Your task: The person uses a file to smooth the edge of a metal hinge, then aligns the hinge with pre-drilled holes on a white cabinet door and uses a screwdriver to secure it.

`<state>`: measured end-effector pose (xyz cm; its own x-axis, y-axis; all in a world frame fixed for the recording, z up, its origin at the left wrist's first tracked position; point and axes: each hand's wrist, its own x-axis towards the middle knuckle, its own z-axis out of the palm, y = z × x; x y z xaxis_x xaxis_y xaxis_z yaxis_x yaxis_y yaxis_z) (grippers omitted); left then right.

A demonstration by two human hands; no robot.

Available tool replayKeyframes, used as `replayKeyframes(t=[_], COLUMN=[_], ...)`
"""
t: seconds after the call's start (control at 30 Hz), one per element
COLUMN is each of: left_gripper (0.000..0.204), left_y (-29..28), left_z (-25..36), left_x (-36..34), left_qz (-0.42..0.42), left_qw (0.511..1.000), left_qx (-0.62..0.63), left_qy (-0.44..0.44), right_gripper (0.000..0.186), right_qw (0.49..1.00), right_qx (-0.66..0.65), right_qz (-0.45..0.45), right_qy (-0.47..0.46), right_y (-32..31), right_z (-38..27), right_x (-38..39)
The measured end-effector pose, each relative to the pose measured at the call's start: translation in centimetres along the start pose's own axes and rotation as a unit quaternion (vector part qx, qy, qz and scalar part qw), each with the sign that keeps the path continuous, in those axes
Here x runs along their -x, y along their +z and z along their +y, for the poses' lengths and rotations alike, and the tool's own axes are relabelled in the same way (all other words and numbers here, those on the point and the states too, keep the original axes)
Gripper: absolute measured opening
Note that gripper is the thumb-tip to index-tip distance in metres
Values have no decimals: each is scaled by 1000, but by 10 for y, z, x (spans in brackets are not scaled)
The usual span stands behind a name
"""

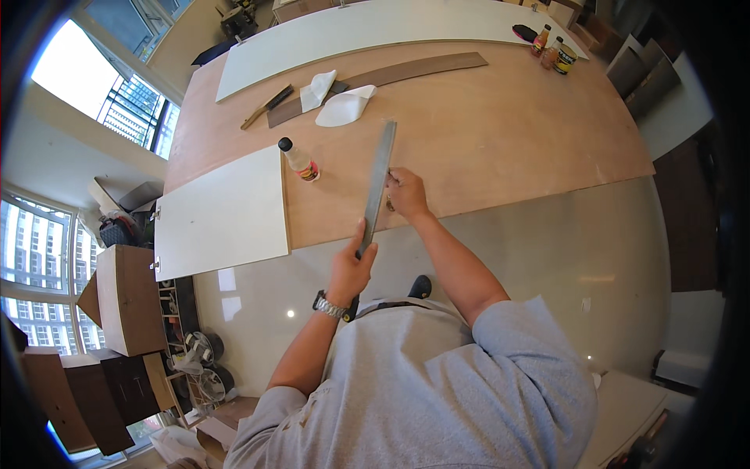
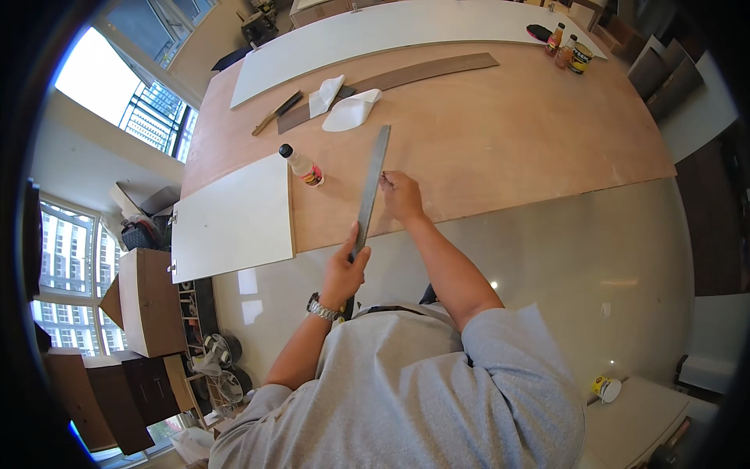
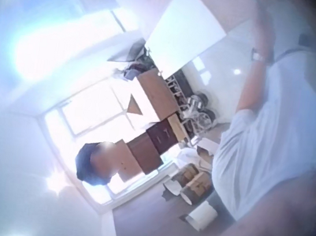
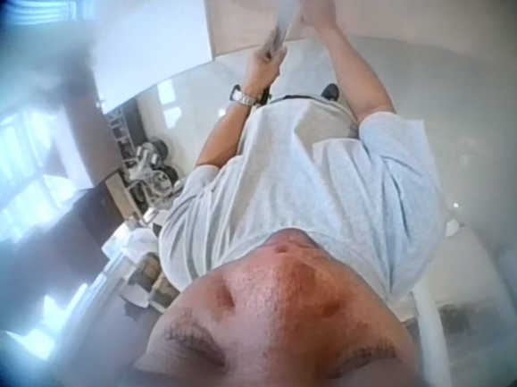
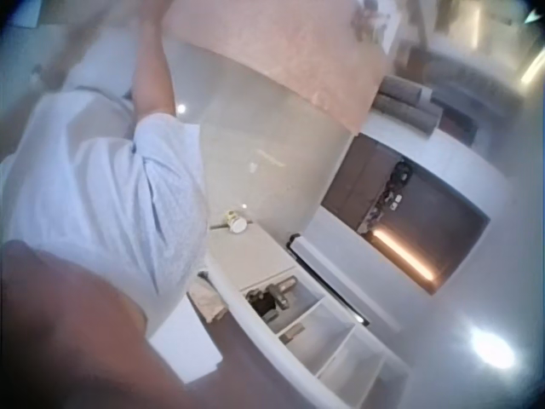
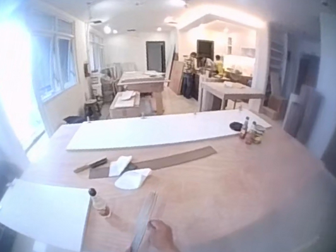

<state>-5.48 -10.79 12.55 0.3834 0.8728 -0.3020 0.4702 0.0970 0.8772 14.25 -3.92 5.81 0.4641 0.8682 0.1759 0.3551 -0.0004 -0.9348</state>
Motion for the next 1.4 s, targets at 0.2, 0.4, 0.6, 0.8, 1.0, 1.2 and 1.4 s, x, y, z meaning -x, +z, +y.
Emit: replayKeyframes(t=[0.2, 0.4, 0.6, 0.8, 1.0, 1.2, 1.4], left_gripper=[62, 60, 58, 60, 60, 61, 59], left_y=[26, 3, -3, 3, -27, -21, -24], left_z=[-2, 16, 1, 13, 56, 22, 44], left_x=[-81, -57, 10, -21, 7, 23, -46], left_qz=[45, 35, 19, 64, -14, 1, -4], left_qw=[992, 995, 999, 982, 995, 982, 992], left_qx=[-49, 60, -15, -126, -90, -181, -103], left_qy=[110, 74, 22, 124, -37, 55, 67], right_gripper=[11, 15, 10, 9, 5, 6, 6], right_qw=[1000, 1000, 997, 988, 989, 992, 990], right_qx=[-18, -16, -47, -33, -33, -12, -29], right_qz=[-12, -2, -43, -61, -46, -42, -31], right_qy=[13, -19, -36, -140, -133, -116, -131], right_y=[2, -2, -5, 2, 2, 2, 16], right_z=[-16, 4, 5, -9, -3, -5, -4], right_x=[-2, -8, -3, 10, 15, 20, 23])
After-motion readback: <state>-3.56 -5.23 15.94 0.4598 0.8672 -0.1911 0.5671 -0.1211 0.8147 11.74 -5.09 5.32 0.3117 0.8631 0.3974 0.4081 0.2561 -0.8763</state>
